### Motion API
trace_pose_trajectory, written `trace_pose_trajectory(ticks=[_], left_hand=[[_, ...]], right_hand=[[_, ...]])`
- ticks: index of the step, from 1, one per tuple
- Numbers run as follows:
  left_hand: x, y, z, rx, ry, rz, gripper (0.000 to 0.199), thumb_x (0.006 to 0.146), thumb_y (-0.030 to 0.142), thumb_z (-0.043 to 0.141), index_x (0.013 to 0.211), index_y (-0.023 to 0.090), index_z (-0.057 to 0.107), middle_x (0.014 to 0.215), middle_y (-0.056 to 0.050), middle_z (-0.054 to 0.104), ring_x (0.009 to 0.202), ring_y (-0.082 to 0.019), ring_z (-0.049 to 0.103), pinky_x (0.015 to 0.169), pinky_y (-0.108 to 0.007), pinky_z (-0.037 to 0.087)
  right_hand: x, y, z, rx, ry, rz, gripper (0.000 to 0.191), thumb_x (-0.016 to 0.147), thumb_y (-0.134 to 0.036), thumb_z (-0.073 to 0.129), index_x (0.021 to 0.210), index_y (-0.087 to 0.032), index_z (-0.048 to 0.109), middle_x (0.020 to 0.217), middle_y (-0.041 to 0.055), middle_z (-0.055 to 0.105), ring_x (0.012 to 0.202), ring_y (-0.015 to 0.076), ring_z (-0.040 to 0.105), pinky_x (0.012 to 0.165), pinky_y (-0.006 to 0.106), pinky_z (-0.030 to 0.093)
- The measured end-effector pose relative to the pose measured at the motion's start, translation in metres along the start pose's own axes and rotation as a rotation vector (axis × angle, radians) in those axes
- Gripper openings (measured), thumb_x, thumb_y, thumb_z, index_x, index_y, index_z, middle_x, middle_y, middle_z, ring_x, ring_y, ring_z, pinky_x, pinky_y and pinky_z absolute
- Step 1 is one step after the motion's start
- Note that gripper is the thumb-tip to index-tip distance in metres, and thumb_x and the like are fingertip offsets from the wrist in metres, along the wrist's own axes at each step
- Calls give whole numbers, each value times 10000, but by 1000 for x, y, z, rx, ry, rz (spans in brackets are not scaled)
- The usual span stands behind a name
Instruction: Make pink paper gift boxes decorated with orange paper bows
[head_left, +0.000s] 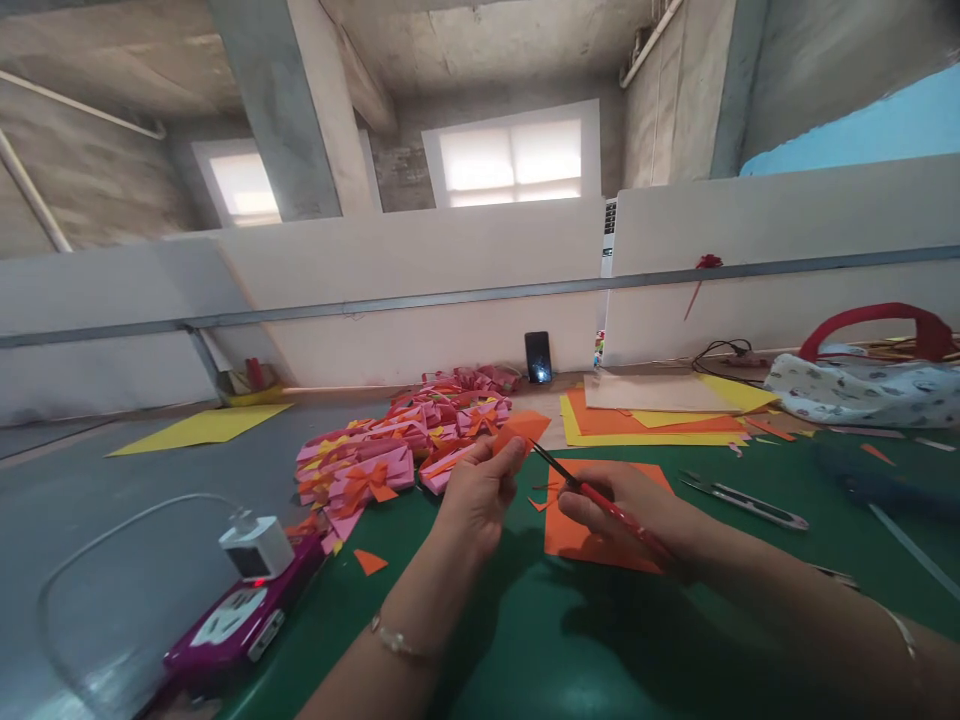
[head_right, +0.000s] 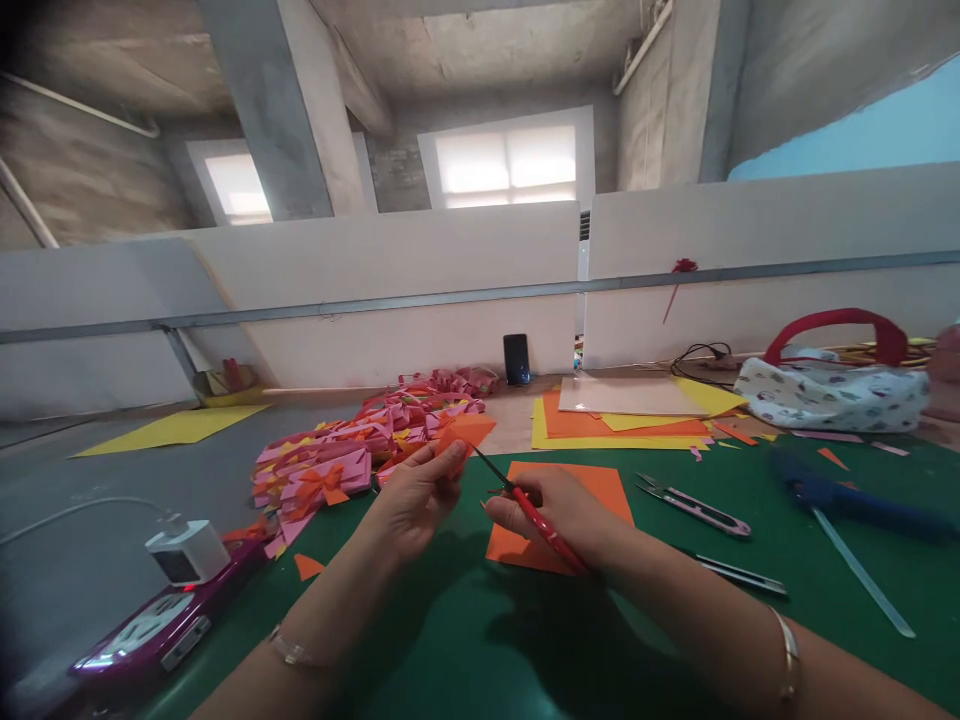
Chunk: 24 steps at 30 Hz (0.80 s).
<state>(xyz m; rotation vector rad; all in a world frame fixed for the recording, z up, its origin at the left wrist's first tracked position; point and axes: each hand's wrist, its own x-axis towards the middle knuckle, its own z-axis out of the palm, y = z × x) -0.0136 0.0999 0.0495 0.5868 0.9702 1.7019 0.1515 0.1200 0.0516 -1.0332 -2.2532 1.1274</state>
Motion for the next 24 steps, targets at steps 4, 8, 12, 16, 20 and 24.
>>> trace_pose_trajectory(ticks=[4,8,12,16,20,24], left_hand=[[-3,-6,3,72,-45,-26,265,481,195,833,662,137,649,624,45,583,489,-9,428,435,-131,286],[-6,-8,4,128,-81,-5,235,512,216,815,646,140,638,529,74,507,437,-8,342,417,-151,241],[-8,-6,6,146,-90,18,232,516,201,807,647,142,626,549,66,532,465,-21,381,442,-158,266],[-9,-6,7,143,-94,22,239,519,200,806,664,143,625,549,70,531,461,-19,373,451,-161,270],[-8,-7,6,136,-109,24,244,507,201,809,637,143,611,525,78,516,449,-17,356,450,-161,262],[-8,-8,6,125,-106,23,264,488,206,815,614,143,591,520,81,506,453,-16,351,457,-160,259]], right_hand=[[-1,0,1,50,16,-22,368,798,-540,495,723,-180,479,650,-34,341,583,96,296,500,200,305],[-1,3,1,85,22,-72,373,811,-546,478,785,-177,527,677,-29,351,604,100,306,525,203,321],[1,8,2,82,37,-82,408,801,-572,475,815,-175,567,668,-30,373,594,101,316,522,203,323],[4,11,2,58,42,-81,395,789,-560,502,801,-171,568,650,-34,379,581,98,310,507,202,308],[4,12,4,37,57,-108,342,796,-510,521,758,-171,540,636,-43,358,575,93,293,490,199,278],[5,13,6,71,60,-123,305,807,-471,517,767,-169,528,649,-41,370,588,94,296,499,200,280]])
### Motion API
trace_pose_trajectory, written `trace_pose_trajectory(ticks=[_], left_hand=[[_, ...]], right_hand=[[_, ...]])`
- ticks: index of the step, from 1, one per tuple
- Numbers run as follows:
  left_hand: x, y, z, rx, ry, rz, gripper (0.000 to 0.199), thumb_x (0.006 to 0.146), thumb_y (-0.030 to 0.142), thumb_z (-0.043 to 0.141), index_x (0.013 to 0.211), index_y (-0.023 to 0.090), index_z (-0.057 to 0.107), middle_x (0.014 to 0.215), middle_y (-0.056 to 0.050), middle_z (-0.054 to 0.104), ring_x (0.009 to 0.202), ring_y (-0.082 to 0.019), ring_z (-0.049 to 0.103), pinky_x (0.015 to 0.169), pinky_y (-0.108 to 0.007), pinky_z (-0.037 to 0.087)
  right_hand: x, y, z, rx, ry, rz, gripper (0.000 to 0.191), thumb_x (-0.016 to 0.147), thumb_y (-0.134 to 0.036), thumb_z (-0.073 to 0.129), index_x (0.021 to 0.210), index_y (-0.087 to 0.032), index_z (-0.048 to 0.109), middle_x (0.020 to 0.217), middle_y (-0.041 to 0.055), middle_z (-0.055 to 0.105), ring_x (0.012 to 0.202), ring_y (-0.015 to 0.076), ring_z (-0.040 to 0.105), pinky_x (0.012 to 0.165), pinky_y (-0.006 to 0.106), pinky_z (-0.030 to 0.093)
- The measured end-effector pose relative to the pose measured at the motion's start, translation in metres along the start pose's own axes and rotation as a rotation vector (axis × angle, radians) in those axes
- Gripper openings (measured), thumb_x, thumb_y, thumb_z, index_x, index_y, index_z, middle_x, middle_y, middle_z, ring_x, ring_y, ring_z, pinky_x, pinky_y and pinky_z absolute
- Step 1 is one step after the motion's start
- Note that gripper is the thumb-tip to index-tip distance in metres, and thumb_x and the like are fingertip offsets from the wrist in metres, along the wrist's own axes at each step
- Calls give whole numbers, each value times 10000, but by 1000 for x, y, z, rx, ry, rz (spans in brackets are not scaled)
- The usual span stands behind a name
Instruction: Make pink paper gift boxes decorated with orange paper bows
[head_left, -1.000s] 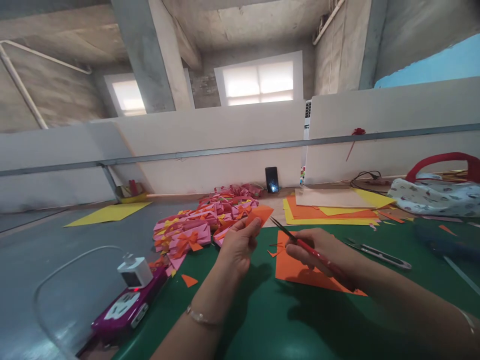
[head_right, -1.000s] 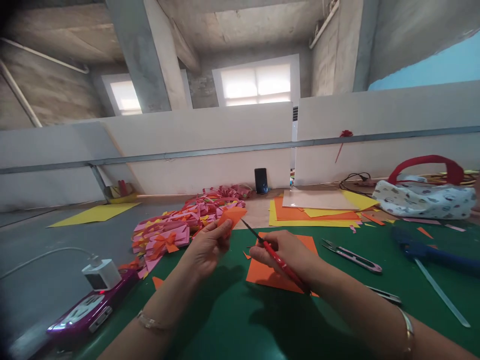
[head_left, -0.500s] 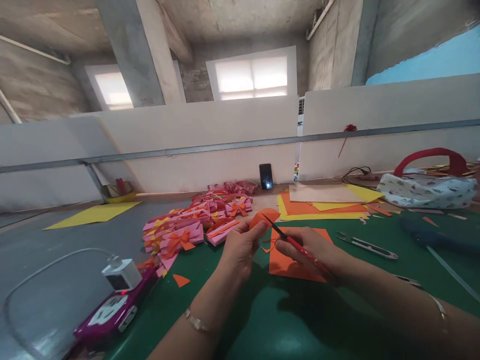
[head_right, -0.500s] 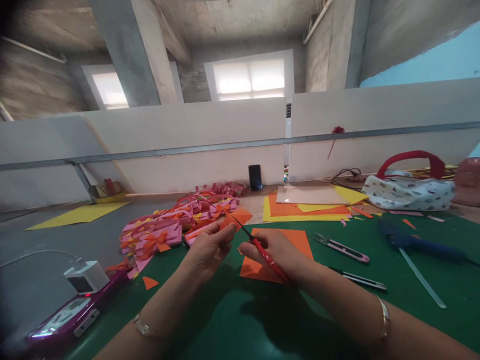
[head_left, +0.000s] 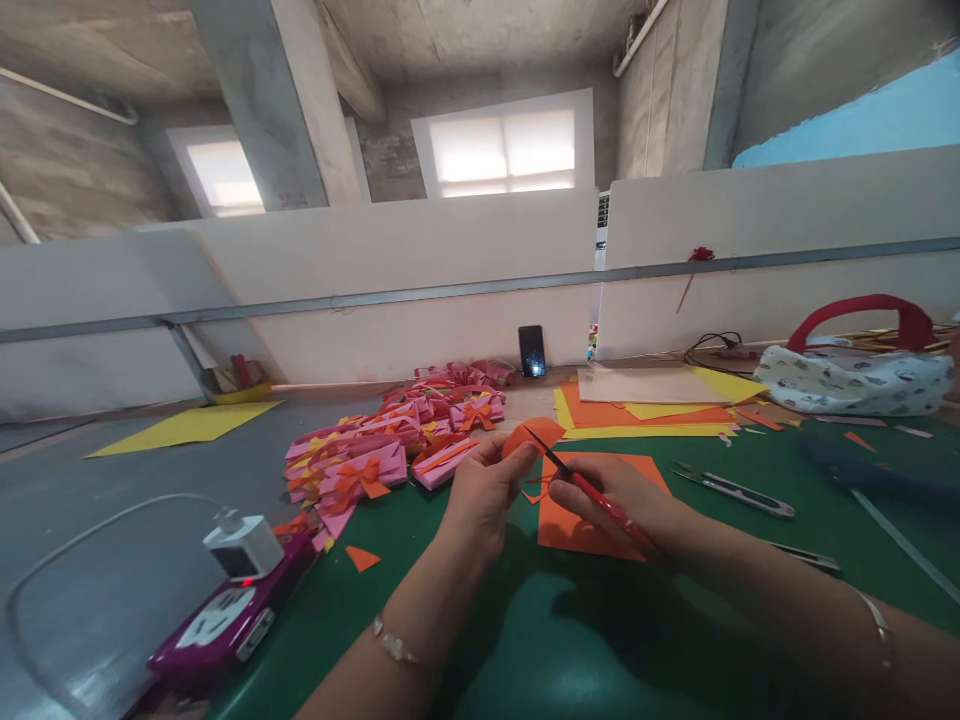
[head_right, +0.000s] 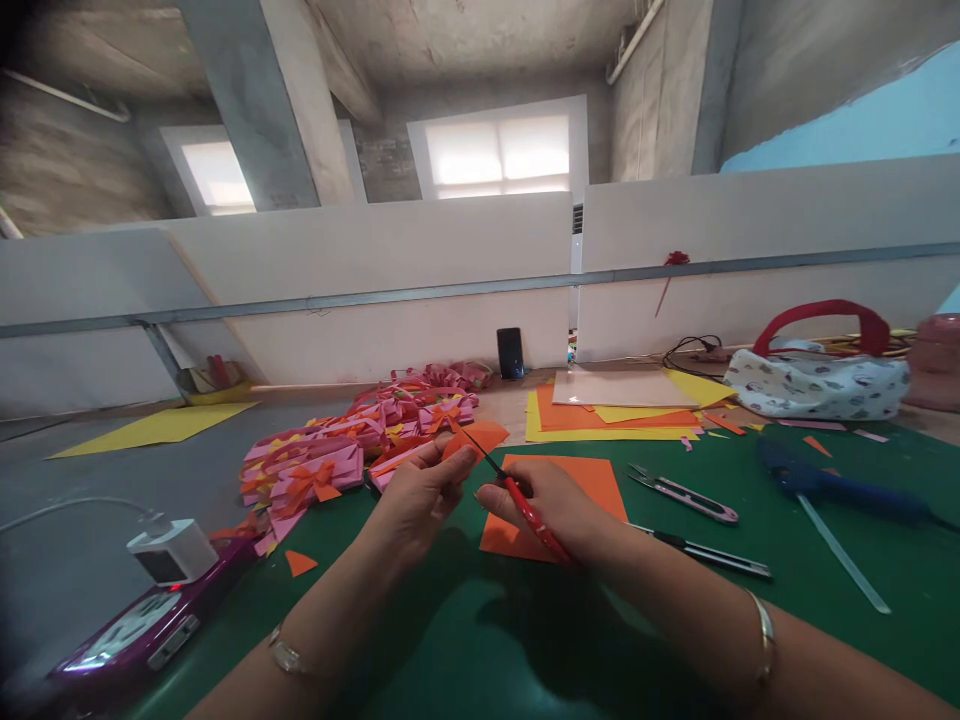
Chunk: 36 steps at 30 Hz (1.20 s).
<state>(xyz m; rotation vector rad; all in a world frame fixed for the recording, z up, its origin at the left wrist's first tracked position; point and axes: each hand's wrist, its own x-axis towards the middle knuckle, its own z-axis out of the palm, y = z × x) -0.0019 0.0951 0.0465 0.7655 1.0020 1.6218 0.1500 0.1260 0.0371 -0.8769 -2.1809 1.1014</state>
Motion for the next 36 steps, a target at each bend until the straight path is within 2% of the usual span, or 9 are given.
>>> trace_pose_trajectory(ticks=[8,18,29,36], left_hand=[[-1,1,1,18,-5,-10,265,500,209,807,604,146,571,513,81,476,462,-25,338,445,-165,238],[-1,0,-1,49,-12,5,246,535,213,788,619,145,567,542,71,492,493,-33,365,468,-168,261],[-3,3,1,78,6,-9,273,496,255,807,591,154,571,520,75,469,469,-36,349,471,-187,253],[-5,4,2,78,19,-26,249,510,224,797,603,157,575,519,74,473,467,-36,358,468,-178,277]], right_hand=[[0,-6,-1,-13,-7,23,279,797,-441,545,756,-167,512,646,-44,359,585,92,296,500,206,255],[-2,-10,1,-70,38,44,358,808,-483,509,650,-173,425,608,-53,328,559,86,283,490,213,221],[1,1,2,-190,95,-22,422,810,-542,466,598,-183,402,565,-49,331,527,87,296,470,215,200],[0,1,3,-150,80,43,405,767,-532,538,590,-184,432,547,-53,344,485,78,320,441,201,223]])
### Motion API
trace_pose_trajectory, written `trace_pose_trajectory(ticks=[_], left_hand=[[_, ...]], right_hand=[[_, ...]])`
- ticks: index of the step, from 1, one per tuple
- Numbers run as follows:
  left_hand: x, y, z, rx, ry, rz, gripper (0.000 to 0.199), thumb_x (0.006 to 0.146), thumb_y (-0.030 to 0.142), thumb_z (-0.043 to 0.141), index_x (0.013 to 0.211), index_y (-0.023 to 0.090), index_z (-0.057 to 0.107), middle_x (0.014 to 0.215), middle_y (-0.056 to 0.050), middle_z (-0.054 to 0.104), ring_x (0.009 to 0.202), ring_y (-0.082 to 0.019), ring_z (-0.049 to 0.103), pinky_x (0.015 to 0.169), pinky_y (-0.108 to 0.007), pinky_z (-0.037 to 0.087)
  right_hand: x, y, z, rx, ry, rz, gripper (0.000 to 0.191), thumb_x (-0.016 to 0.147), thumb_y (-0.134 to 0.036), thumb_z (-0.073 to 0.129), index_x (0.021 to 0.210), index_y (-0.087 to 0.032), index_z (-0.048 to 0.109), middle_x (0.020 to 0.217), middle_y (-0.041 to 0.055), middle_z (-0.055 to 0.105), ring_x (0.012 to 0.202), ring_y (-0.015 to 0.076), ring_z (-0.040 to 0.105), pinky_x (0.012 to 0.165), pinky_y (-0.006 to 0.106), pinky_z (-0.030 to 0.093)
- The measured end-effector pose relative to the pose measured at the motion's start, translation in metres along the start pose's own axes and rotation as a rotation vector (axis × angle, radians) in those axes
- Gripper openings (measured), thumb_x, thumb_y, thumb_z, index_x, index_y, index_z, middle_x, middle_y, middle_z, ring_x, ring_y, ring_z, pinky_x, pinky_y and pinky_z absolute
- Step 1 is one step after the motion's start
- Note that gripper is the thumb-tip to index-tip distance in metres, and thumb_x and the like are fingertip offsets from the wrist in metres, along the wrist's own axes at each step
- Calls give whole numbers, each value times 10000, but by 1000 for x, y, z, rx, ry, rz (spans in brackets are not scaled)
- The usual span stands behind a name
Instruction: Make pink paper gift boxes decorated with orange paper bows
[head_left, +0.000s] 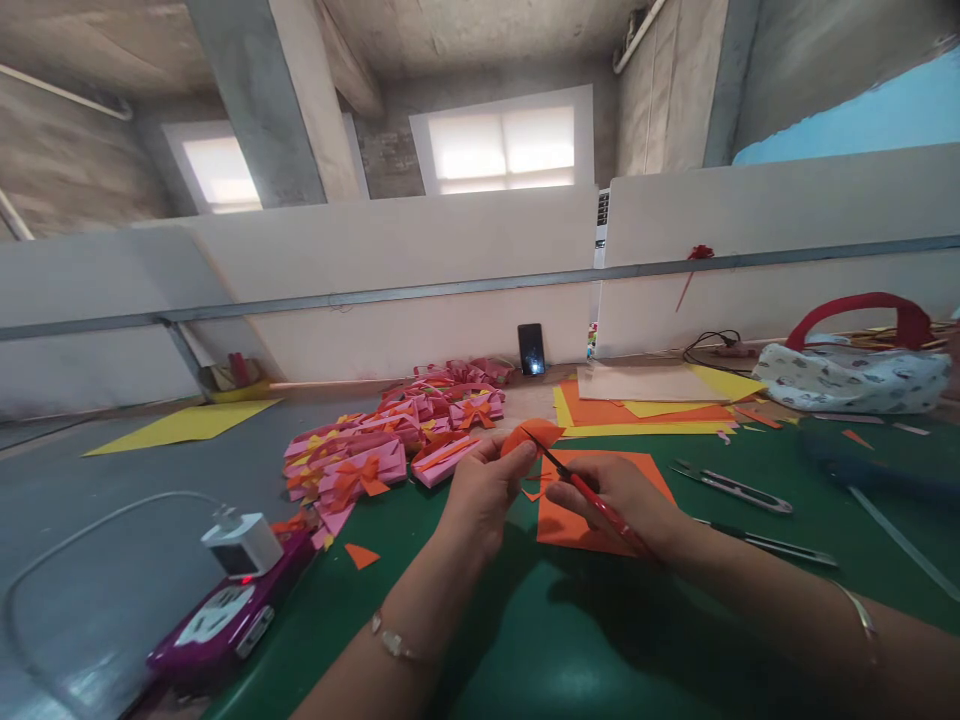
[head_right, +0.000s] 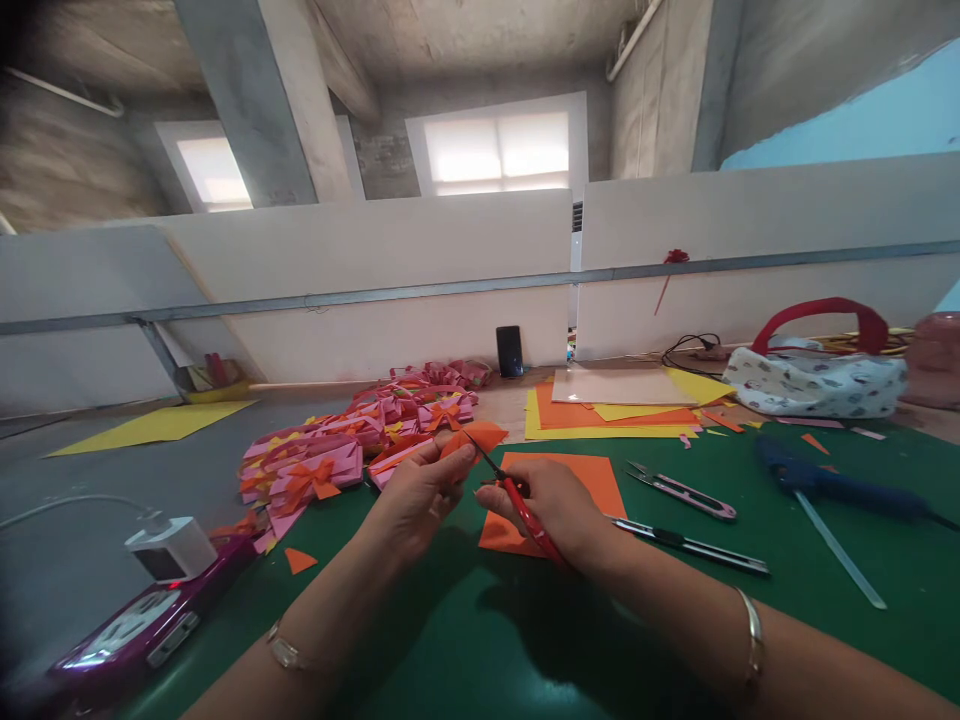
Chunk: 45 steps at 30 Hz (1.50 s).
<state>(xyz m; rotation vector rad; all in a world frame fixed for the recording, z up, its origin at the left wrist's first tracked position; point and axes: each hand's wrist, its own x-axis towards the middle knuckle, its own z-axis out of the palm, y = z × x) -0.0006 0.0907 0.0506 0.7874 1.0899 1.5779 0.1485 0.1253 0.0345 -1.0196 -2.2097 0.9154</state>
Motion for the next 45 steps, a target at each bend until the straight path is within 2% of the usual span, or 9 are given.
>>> trace_pose_trajectory(ticks=[9,14,16,19,22,25,32,36,45], left_hand=[[1,1,-1,-26,-6,-27,265,511,200,802,604,159,558,502,77,486,430,-24,338,441,-167,254],[2,2,-1,-43,17,-39,268,492,198,813,636,158,591,568,50,560,433,-26,378,449,-175,288],[1,2,-1,-46,-16,-48,267,492,194,817,637,159,595,561,53,558,445,-31,407,468,-176,314],[-1,3,0,-45,-116,-77,271,494,184,817,666,162,609,559,57,561,460,-31,439,492,-170,336],[-3,2,1,-26,-179,-85,283,503,185,809,722,159,632,583,51,576,472,-29,449,501,-163,340],[-4,1,2,7,-187,-76,305,508,186,802,771,161,648,616,38,598,501,-41,474,517,-168,350],[-6,1,3,33,-188,-52,283,530,174,781,783,171,654,648,19,610,529,-63,505,496,-173,333],[-6,1,3,39,-182,-67,301,515,172,788,784,169,653,639,26,605,531,-63,508,520,-179,347],[-5,0,3,25,-181,-70,252,535,185,794,727,165,631,600,47,582,499,-40,478,512,-172,330]], right_hand=[[0,3,3,73,-2,51,403,728,-546,574,587,-193,439,515,-56,369,434,71,324,399,193,232],[2,2,0,-24,55,-42,329,734,-453,585,579,-179,492,537,-48,398,501,86,362,454,202,262],[2,-1,-1,-23,73,-65,245,729,-381,585,611,-172,539,557,-43,438,530,93,388,483,205,286],[3,-5,-1,46,62,14,106,694,-262,569,727,-162,582,600,-32,499,534,98,424,492,205,324],[2,-8,-1,56,52,42,144,665,-177,543,804,-159,572,654,-13,541,555,106,450,496,203,340],[2,-8,-1,51,49,-8,189,664,-149,524,845,-166,574,674,-10,556,570,109,462,511,205,346],[3,-4,0,-1,95,-64,82,684,-185,520,730,-153,580,637,-18,544,576,115,470,512,204,337],[4,-2,2,-19,113,-95,95,703,-208,501,676,-151,572,631,-11,538,588,124,472,510,205,334],[4,0,5,79,106,-65,102,685,-162,458,583,-173,464,528,-48,412,494,85,363,468,206,261]])
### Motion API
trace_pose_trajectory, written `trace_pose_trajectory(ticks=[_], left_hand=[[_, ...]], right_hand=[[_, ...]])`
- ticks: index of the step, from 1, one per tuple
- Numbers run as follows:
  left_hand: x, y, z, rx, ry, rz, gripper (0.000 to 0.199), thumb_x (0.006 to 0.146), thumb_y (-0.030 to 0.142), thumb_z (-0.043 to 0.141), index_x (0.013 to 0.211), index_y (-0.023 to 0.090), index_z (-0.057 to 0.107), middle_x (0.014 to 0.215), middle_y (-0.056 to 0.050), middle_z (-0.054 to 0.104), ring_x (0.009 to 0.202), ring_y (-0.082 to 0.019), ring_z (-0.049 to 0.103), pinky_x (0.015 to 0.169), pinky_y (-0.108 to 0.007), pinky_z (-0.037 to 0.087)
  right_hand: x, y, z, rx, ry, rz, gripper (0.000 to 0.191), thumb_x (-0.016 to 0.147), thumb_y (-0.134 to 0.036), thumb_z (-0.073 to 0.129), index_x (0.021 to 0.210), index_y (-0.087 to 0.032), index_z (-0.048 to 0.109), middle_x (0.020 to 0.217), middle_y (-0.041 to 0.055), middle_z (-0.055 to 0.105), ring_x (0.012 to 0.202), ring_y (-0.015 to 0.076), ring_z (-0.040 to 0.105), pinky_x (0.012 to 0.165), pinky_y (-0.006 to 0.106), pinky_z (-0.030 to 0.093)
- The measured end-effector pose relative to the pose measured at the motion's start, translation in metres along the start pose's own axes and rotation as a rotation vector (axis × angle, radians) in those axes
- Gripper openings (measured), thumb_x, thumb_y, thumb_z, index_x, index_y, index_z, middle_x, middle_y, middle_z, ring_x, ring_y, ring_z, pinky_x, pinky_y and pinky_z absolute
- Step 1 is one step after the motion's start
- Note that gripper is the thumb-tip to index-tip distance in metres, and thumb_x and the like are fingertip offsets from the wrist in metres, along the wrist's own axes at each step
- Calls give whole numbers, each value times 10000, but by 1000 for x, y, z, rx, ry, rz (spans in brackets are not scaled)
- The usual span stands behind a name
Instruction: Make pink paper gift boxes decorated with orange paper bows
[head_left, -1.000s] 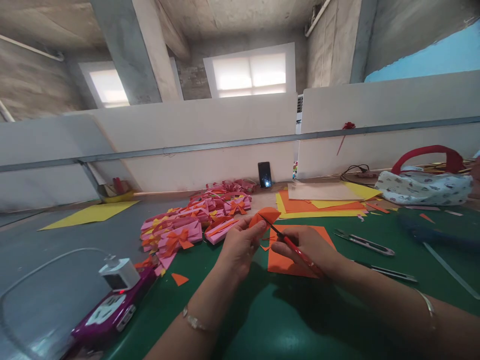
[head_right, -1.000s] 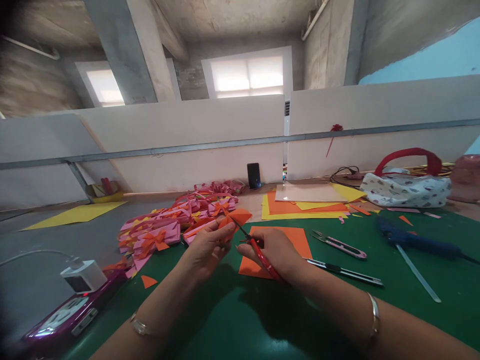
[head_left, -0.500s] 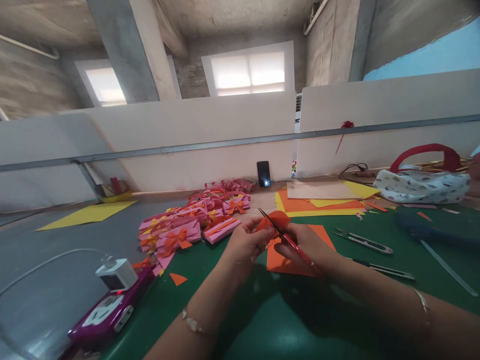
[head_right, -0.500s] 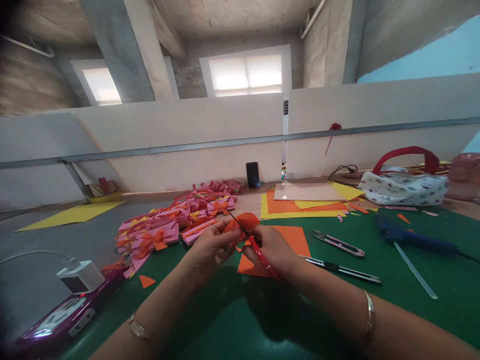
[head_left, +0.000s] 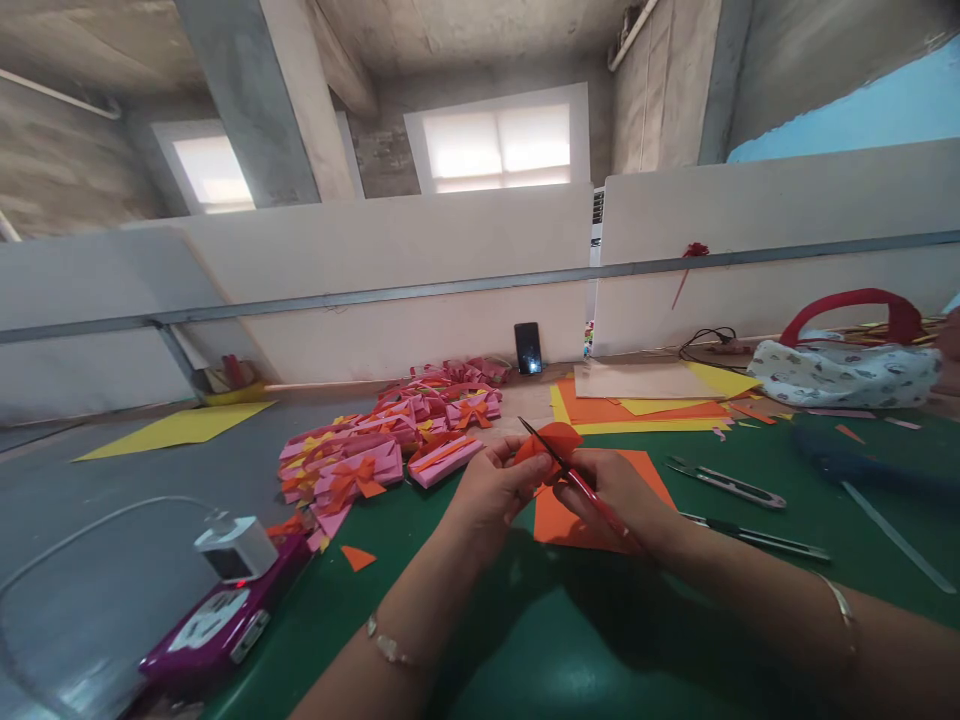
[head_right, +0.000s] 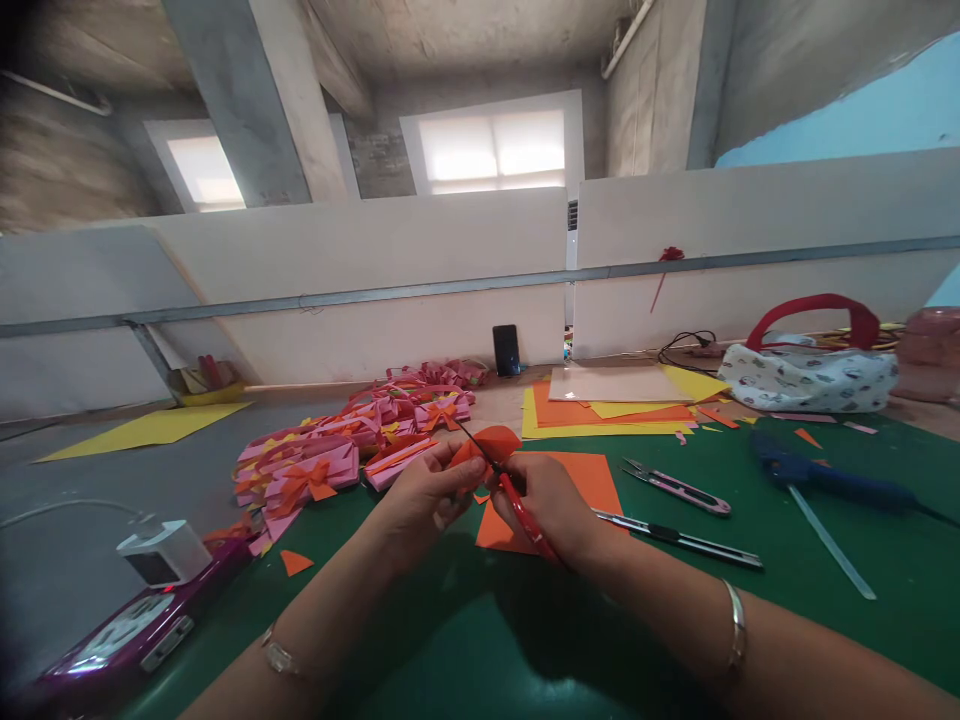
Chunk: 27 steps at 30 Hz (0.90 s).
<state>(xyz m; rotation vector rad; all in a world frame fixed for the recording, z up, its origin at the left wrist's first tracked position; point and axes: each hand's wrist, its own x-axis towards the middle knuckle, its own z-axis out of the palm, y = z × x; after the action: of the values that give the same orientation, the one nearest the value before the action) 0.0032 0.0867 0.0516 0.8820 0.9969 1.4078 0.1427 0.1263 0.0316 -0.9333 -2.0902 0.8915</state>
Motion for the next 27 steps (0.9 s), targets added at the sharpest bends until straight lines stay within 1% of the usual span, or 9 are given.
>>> trace_pose_trajectory(ticks=[4,9,11,14,19,24,27], left_hand=[[0,1,0,11,18,-11,271,521,228,813,708,162,628,602,42,577,523,-49,480,530,-177,340],[0,1,-3,49,-16,-22,236,581,265,780,749,157,654,653,26,579,525,-44,454,530,-180,335],[2,1,-5,70,-26,-42,205,585,258,770,721,157,653,671,17,592,546,-52,467,527,-183,327],[4,1,-7,109,-30,-53,160,594,235,753,670,155,638,638,23,579,538,-52,454,515,-187,311],[5,1,-7,155,-24,-33,138,642,232,719,723,149,644,655,26,568,542,-44,439,512,-181,300],[5,1,-8,161,-32,-28,143,633,230,724,706,144,636,651,20,575,548,-49,450,507,-181,298],[5,0,-8,162,-19,-23,138,621,218,725,689,140,634,632,23,571,528,-44,433,494,-177,287]], right_hand=[[1,2,-2,4,16,-23,89,673,-156,480,588,-175,467,540,-47,428,513,93,384,480,208,266],[1,2,-4,15,2,-11,95,650,-106,454,582,-172,464,547,-44,425,522,91,381,479,204,255],[1,1,-4,7,22,-2,87,650,-111,464,584,-168,474,552,-41,428,532,93,381,484,205,255],[0,-1,-4,16,27,-11,80,651,-112,464,598,-164,494,561,-37,450,543,97,395,491,206,259],[0,-3,-6,63,-5,16,90,632,-94,455,619,-160,514,568,-38,457,540,96,395,494,206,260],[1,-5,-7,53,-12,40,88,622,-91,458,605,-158,513,572,-33,459,546,99,404,498,207,269],[2,-2,-8,20,-22,32,76,635,-112,473,641,-156,535,595,-32,465,558,100,402,507,206,277]])
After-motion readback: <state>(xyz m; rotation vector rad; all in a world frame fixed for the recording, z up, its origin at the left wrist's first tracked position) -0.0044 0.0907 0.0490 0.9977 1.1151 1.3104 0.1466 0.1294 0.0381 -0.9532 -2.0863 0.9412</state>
